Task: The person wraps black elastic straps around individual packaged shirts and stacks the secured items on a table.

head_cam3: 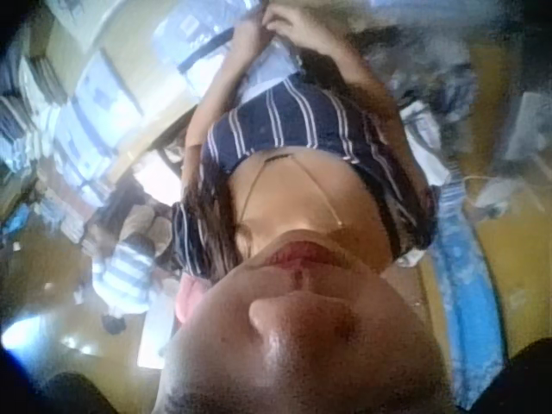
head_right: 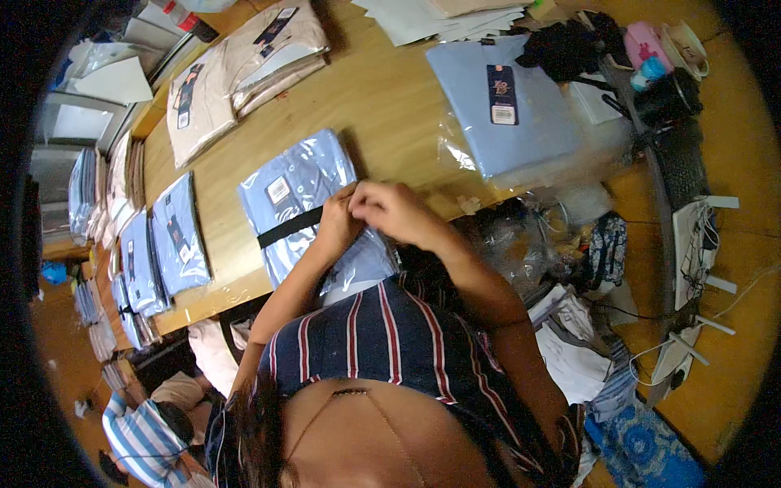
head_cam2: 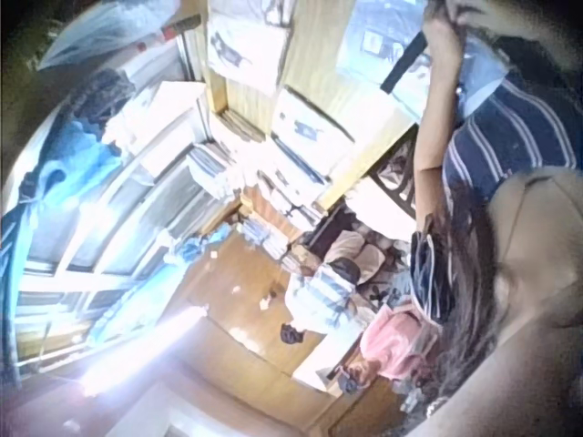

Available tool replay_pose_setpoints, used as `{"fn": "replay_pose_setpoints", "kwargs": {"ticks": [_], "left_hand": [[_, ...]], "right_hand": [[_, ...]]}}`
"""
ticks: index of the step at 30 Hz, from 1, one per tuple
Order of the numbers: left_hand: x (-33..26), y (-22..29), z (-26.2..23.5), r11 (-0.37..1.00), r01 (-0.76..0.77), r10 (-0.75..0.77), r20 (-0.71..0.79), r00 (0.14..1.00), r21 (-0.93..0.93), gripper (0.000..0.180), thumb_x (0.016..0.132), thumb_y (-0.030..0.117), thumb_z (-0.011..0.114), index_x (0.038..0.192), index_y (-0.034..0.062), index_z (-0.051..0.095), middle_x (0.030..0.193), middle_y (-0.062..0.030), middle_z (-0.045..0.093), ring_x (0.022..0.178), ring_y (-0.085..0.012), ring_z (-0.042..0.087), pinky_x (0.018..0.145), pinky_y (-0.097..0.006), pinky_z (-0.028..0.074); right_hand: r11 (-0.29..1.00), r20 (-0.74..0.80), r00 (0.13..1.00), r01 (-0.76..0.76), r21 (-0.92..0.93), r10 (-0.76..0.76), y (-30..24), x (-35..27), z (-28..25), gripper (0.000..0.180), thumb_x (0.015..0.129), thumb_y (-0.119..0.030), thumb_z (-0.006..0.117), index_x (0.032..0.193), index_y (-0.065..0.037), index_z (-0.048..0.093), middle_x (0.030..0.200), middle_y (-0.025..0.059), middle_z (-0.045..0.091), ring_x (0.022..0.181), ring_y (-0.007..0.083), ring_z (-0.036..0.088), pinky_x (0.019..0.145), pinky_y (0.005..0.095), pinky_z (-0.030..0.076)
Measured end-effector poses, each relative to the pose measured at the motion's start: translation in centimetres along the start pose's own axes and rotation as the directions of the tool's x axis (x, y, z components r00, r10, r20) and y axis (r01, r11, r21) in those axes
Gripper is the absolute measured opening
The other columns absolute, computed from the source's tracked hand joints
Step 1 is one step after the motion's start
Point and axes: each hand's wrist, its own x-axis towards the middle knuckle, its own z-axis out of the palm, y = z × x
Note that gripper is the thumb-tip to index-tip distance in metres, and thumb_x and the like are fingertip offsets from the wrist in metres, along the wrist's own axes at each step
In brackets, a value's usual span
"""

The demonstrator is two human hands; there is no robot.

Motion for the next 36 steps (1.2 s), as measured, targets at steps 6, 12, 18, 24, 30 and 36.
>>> {"fn": "replay_pose_setpoints", "kwargs": {"ticks": [6, 12, 18, 24, 30, 36], "left_hand": [[0.1, 0.9, -1.1, 0.996, 0.061, -0.058, 0.048, 0.997, -0.065, 0.03, 0.054, -0.01, 0.05, 0.08, 0.002, 0.057, 0.074, -0.0128, 0.052, 0.069, -0.0308, 0.053, 0.062, -0.033, 0.043], [0.4, -0.3, -1.8, 0.825, 0.374, -0.355, 0.127, 0.926, -0.424, 0.014, 0.07, -0.001, 0.055, 0.084, 0.0, 0.058, 0.069, -0.0088, 0.058, 0.061, -0.0133, 0.054, 0.056, -0.024, 0.043], [2.0, -0.6, -3.8, 0.541, 0.68, -0.398, 0.561, 0.726, -0.495, 0.014, 0.066, 0.003, 0.063, 0.076, -0.0033, 0.057, 0.067, -0.0069, 0.057, 0.058, -0.0126, 0.054, 0.054, -0.022, 0.045], [1.5, 3.5, -4.3, 0.876, -0.428, 0.3, 0.445, 0.844, 0.221, 0.015, 0.061, 0.004, 0.047, 0.074, -0.002, 0.05, 0.081, -0.0126, 0.048, 0.079, -0.0266, 0.048, 0.069, -0.031, 0.042], [1.2, 1.8, -4.0, 0.526, -0.741, 0.577, 0.464, 0.672, 0.418, 0.013, 0.059, 0.013, 0.049, 0.07, 0.0044, 0.049, 0.078, -0.0072, 0.046, 0.075, -0.0169, 0.047, 0.063, -0.026, 0.041], [0.4, 0.5, -4.3, 0.637, -0.634, 0.591, 0.25, 0.767, 0.438, 0.015, 0.058, 0.011, 0.051, 0.07, 0.0021, 0.051, 0.079, -0.0082, 0.049, 0.071, -0.0206, 0.047, 0.062, -0.028, 0.04]], "right_hand": [[0.902, -0.042, 0.991, 0.1, -0.421, -0.13, 5.2, 2.6, -1.7, 0.021, 0.072, -0.011, 0.05, 0.092, -0.01, 0.056, 0.084, 0.0124, 0.057, 0.074, 0.0299, 0.056, 0.065, 0.0346, 0.043], [0.841, -0.133, 0.988, -0.137, -0.524, 0.079, 3.5, 0.3, -3.9, 0.016, 0.074, -0.017, 0.05, 0.083, -0.005, 0.057, 0.073, 0.015, 0.057, 0.068, 0.0301, 0.055, 0.06, 0.0367, 0.043], [0.714, 0.123, 0.967, 0.247, -0.656, -0.222, 1.3, -3.7, 2.1, 0.012, 0.075, -0.014, 0.046, 0.072, -0.002, 0.047, 0.068, 0.0147, 0.05, 0.066, 0.0314, 0.052, 0.058, 0.0395, 0.041], [0.937, -0.073, 0.935, 0.342, -0.075, -0.347, 4.0, 1.4, -2.0, 0.011, 0.07, -0.002, 0.051, 0.08, 0.002, 0.054, 0.077, 0.0116, 0.055, 0.075, 0.0177, 0.053, 0.07, 0.0272, 0.041], [0.868, 0.211, 0.899, 0.43, -0.249, -0.384, 4.6, 3.9, -1.7, 0.02, 0.067, 0.003, 0.048, 0.086, 0.002, 0.055, 0.087, 0.0135, 0.053, 0.082, 0.0253, 0.052, 0.071, 0.0288, 0.042], [0.658, 0.23, 0.864, 0.492, -0.571, -0.447, 1.7, 3.1, -2.6, 0.012, 0.067, -0.008, 0.053, 0.077, -0.002, 0.054, 0.084, 0.0093, 0.047, 0.077, 0.0235, 0.05, 0.066, 0.0332, 0.041]]}}
